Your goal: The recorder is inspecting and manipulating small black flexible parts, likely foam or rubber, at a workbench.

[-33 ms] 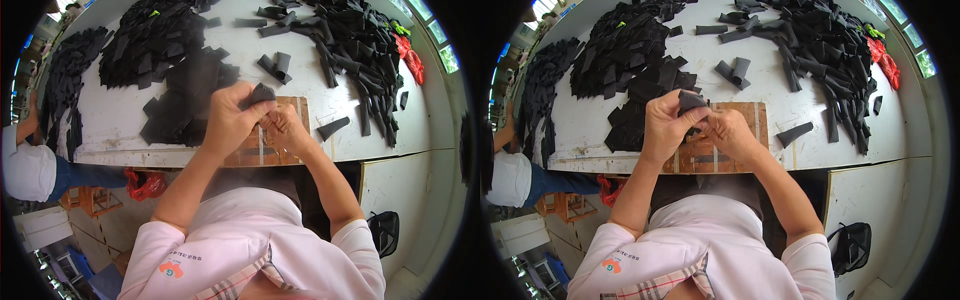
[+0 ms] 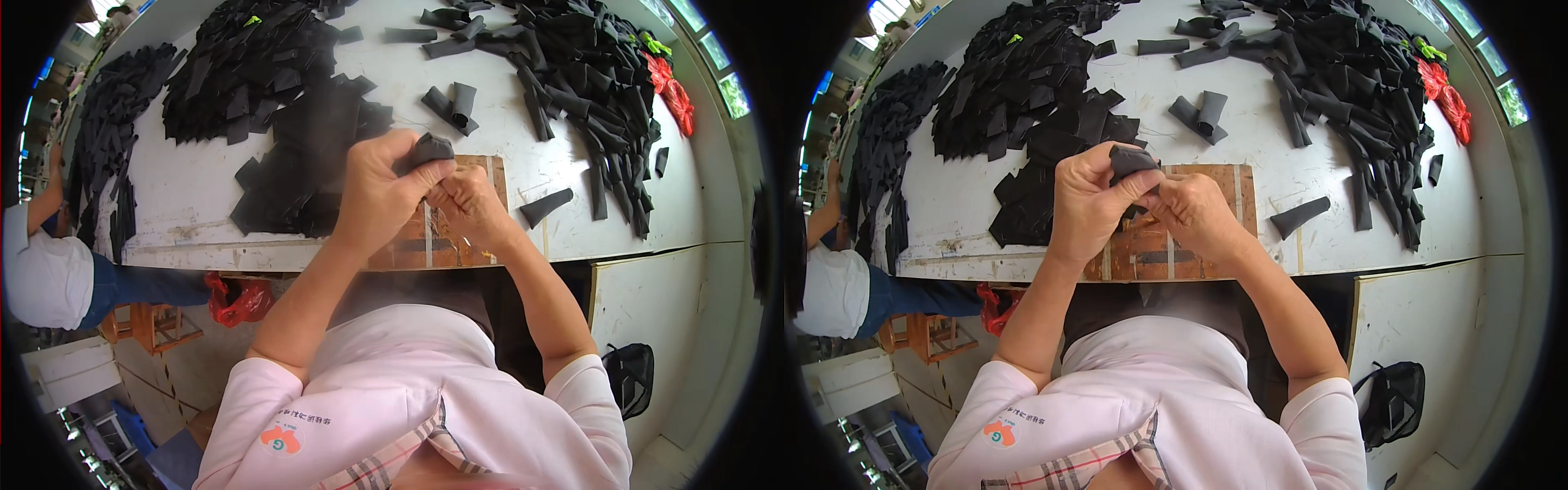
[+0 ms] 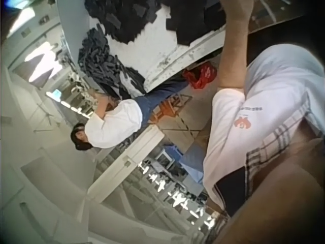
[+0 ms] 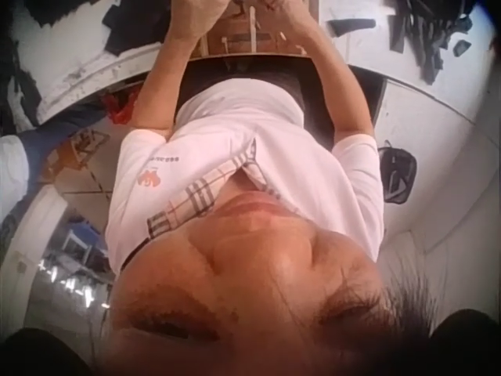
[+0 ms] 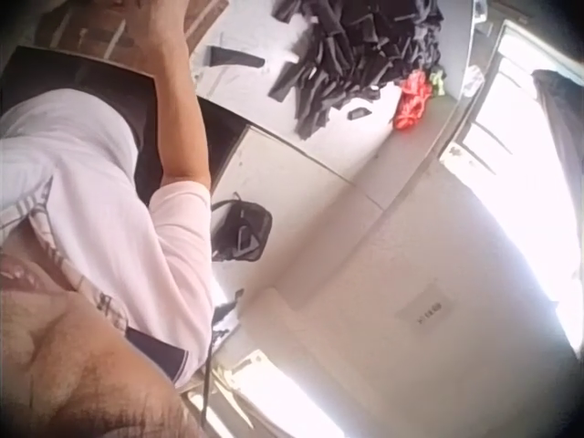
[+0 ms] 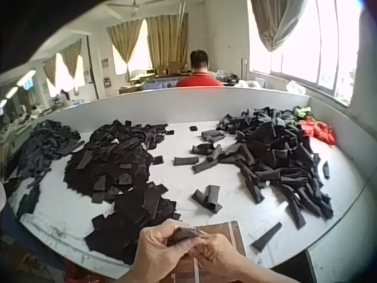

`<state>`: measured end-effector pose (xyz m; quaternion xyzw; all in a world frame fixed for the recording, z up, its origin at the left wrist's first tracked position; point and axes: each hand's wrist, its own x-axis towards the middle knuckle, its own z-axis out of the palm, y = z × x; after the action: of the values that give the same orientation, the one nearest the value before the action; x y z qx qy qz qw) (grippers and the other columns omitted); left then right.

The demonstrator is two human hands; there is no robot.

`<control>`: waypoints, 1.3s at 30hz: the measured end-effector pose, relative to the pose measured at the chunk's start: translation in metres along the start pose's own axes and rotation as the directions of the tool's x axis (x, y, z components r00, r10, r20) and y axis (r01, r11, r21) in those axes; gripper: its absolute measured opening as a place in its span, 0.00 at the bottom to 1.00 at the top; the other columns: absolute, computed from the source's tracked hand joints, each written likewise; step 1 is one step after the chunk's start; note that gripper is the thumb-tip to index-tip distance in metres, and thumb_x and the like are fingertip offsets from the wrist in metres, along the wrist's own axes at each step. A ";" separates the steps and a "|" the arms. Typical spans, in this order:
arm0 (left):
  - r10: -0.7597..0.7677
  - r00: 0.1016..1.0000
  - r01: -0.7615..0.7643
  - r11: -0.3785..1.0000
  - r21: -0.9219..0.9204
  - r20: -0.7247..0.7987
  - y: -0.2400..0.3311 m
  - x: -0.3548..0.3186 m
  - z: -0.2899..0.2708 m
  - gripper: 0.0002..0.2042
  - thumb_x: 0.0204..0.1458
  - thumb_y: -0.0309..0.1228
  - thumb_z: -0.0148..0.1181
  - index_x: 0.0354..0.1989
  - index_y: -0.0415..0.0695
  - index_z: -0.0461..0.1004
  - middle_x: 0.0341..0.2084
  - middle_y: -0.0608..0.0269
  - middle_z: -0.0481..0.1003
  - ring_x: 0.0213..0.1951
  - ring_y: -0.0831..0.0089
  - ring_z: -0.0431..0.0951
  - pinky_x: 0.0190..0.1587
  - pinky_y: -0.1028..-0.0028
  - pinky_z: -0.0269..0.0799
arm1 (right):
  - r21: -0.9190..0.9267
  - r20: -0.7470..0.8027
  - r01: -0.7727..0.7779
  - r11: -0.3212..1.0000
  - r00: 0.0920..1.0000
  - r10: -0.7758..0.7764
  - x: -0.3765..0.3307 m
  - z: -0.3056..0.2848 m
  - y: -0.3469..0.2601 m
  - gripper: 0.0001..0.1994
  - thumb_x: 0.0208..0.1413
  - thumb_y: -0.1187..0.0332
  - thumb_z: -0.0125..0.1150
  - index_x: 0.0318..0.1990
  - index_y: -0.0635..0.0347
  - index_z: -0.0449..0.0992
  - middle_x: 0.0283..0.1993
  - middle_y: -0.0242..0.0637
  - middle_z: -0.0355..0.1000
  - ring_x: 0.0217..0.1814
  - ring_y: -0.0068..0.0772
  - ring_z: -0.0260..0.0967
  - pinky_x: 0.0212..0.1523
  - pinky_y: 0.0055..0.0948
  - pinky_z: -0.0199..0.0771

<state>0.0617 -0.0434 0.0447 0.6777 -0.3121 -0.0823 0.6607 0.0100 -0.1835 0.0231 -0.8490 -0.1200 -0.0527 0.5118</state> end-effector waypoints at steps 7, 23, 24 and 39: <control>-0.040 0.995 0.013 0.954 0.301 0.087 0.000 0.001 -0.007 0.05 0.42 0.21 0.60 0.28 0.37 0.71 0.20 0.67 0.72 0.24 0.85 0.70 0.27 0.83 0.66 | 0.087 -0.015 -0.089 0.992 0.996 0.091 -0.007 0.009 0.005 0.05 0.51 0.72 0.52 0.28 0.65 0.71 0.22 0.44 0.68 0.24 0.44 0.67 0.23 0.33 0.66; 0.093 0.989 -0.123 0.947 -0.296 -0.112 0.023 0.003 -0.014 0.10 0.53 0.33 0.52 0.32 0.38 0.72 0.32 0.60 0.75 0.35 0.78 0.72 0.40 0.79 0.66 | -0.497 0.015 0.196 0.845 0.976 -0.218 0.013 -0.016 -0.027 0.13 0.47 0.65 0.57 0.18 0.63 0.66 0.17 0.37 0.63 0.21 0.40 0.63 0.21 0.35 0.61; 0.103 0.988 -0.133 0.949 -0.285 -0.117 0.021 0.003 -0.017 0.08 0.52 0.31 0.52 0.33 0.39 0.73 0.32 0.60 0.74 0.36 0.76 0.72 0.41 0.77 0.66 | -0.493 0.021 0.198 0.847 0.976 -0.216 0.014 -0.018 -0.031 0.13 0.47 0.65 0.57 0.18 0.63 0.66 0.17 0.37 0.63 0.21 0.40 0.63 0.21 0.35 0.61; 0.081 0.986 -0.117 0.959 -0.259 -0.146 0.008 -0.004 -0.022 0.06 0.50 0.27 0.55 0.31 0.36 0.73 0.25 0.65 0.73 0.30 0.82 0.70 0.35 0.83 0.66 | -0.421 -0.026 0.110 0.900 0.991 -0.133 0.006 0.003 -0.012 0.11 0.47 0.66 0.57 0.19 0.62 0.66 0.20 0.36 0.64 0.23 0.40 0.65 0.21 0.35 0.62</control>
<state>0.0671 -0.0222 0.0532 0.5700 -0.2870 -0.0446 0.7686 0.0126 -0.1744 0.0328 -0.9281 -0.1449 -0.1319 0.3167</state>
